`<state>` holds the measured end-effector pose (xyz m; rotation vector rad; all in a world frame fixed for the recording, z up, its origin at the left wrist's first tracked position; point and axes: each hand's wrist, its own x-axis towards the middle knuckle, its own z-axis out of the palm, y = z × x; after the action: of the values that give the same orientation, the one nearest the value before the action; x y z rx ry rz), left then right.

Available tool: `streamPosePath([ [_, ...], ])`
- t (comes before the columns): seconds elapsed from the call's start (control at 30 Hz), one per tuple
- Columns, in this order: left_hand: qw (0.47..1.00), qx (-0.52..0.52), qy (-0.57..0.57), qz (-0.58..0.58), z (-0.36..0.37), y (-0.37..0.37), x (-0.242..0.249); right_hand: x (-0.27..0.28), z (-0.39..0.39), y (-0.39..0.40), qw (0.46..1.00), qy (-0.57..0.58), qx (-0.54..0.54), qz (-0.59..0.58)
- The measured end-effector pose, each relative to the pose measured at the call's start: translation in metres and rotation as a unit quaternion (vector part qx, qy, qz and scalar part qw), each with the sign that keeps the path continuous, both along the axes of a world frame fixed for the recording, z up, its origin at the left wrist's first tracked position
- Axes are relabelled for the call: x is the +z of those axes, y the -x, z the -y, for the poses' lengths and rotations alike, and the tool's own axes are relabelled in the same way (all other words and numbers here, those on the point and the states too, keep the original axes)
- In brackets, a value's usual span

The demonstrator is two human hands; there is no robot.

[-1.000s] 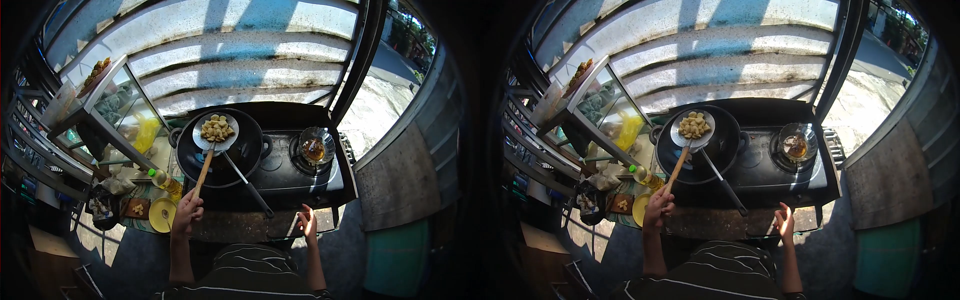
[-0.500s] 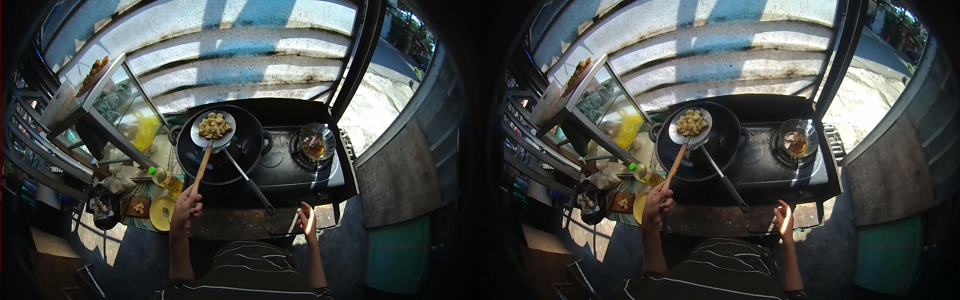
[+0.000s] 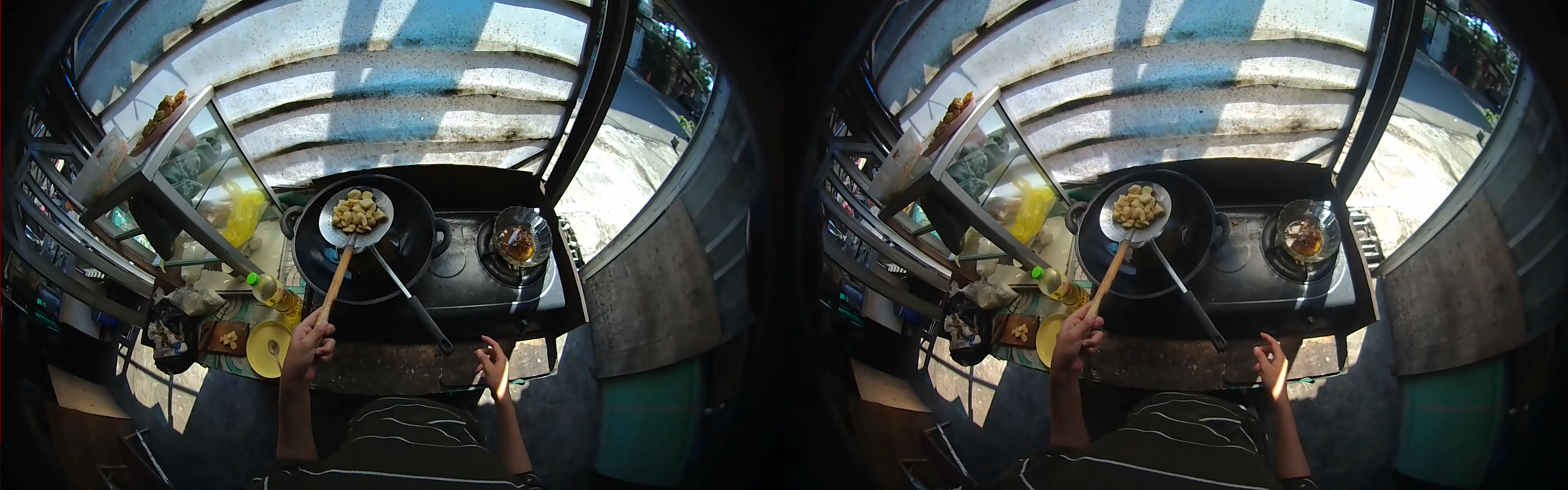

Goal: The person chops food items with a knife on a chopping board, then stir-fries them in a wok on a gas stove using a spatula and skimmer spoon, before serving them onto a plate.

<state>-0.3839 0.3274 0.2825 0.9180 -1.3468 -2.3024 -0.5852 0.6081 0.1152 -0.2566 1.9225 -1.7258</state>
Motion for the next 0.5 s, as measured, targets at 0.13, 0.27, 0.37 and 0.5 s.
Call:
streamPosePath([
  [0.13,1.0,-0.003,-0.016,-0.007,-0.005,-0.006,0.0,0.009,0.008,-0.005,1.0,-0.006,0.019,0.012],
  [0.27,1.0,-0.008,-0.023,-0.008,-0.008,-0.012,-0.004,0.0,0.013,-0.002,0.998,-0.001,0.057,0.004],
  [0.37,1.0,-0.008,-0.021,-0.003,-0.013,-0.016,-0.004,0.009,0.019,-0.003,0.996,0.013,0.076,0.054],
  [0.5,0.999,-0.001,-0.034,-0.005,-0.021,-0.018,0.0,0.023,0.027,-0.006,0.984,0.048,0.132,0.114],
])
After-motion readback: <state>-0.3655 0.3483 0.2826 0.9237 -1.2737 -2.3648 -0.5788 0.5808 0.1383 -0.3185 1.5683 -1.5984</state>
